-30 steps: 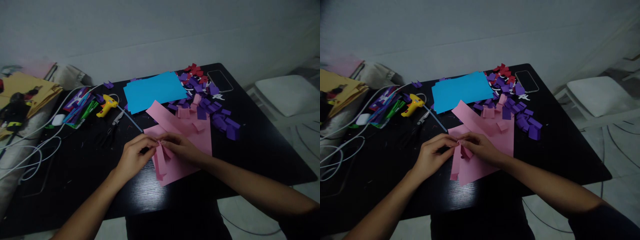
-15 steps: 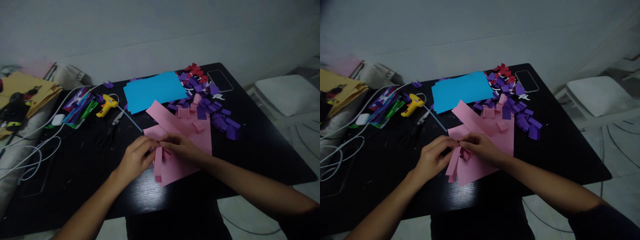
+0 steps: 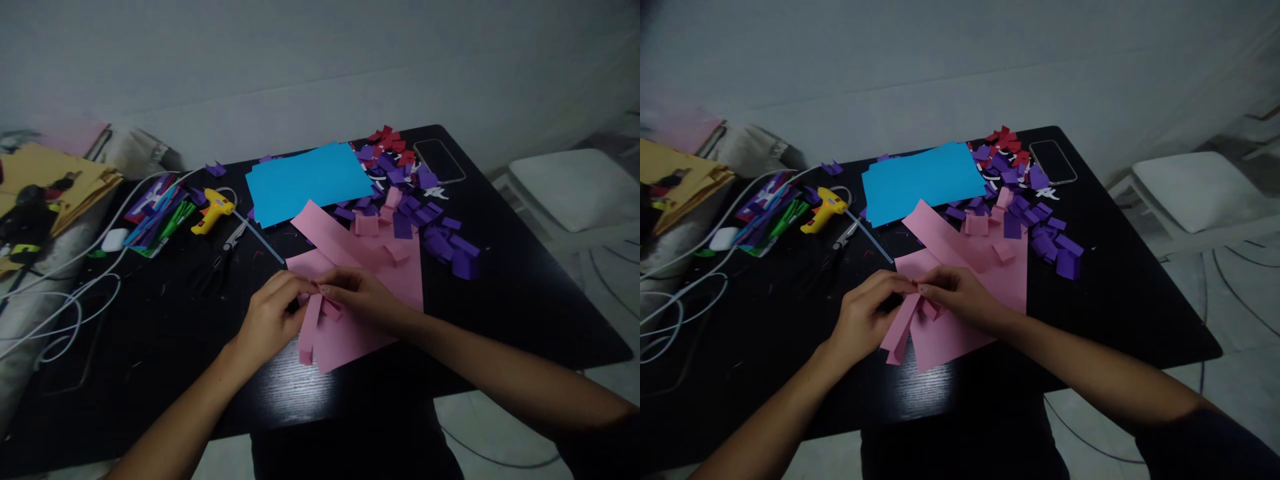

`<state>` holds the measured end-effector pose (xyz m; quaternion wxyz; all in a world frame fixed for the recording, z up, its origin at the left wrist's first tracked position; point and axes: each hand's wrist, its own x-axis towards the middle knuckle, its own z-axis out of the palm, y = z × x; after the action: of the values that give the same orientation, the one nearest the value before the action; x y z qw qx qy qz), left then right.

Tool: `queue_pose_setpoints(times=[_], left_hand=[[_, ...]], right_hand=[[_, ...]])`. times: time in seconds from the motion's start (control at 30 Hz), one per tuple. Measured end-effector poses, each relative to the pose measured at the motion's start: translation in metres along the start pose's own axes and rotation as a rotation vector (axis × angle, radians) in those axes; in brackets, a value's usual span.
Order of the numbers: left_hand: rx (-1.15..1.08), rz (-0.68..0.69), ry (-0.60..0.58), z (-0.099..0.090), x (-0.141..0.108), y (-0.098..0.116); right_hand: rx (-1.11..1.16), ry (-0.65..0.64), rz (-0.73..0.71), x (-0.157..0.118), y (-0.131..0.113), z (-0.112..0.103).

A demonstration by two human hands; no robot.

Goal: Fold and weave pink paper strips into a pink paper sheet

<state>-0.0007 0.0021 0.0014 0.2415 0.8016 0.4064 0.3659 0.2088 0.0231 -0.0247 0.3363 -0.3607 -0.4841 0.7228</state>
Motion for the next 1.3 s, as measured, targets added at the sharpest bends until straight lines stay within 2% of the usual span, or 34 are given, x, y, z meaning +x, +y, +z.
queue_pose_setpoints(times=[0.17, 0.33, 0.43, 0.6, 0.73, 0.87, 1.07, 1.3], left_hand=[[-0.115, -0.151, -0.013, 0.000, 0.001, -0.004], [-0.289, -0.329, -0.079, 0.000, 0.001, -0.008], [-0.365, -0.431, -0.108, -0.001, 0.001, -0.009], [-0.502, -0.561, -0.124, -0.004, 0.002, -0.010], [-0.531, -0.570, -0.126, -0.005, 0.004, -0.010], [-0.530, -0.550, -0.181, -0.006, 0.004, -0.009], [-0.596, -0.571, -0.247, -0.006, 0.004, -0.009], [-0.677, -0.596, -0.296, -0.009, 0.007, -0.008]], right_hand=[[-0.024, 0.050, -0.016, 0.000, 0.001, 0.000], [0.002, 0.034, -0.034, 0.001, 0.001, -0.001], [-0.043, 0.023, -0.096, 0.001, 0.001, -0.001], [-0.201, -0.085, -0.197, -0.005, -0.005, 0.000], [-0.464, -0.216, -0.310, -0.009, -0.011, -0.003], [-0.666, -0.250, -0.431, -0.007, -0.013, -0.009], [-0.665, -0.233, -0.473, -0.002, -0.006, -0.013], [-0.557, -0.181, -0.336, -0.003, -0.008, -0.014]])
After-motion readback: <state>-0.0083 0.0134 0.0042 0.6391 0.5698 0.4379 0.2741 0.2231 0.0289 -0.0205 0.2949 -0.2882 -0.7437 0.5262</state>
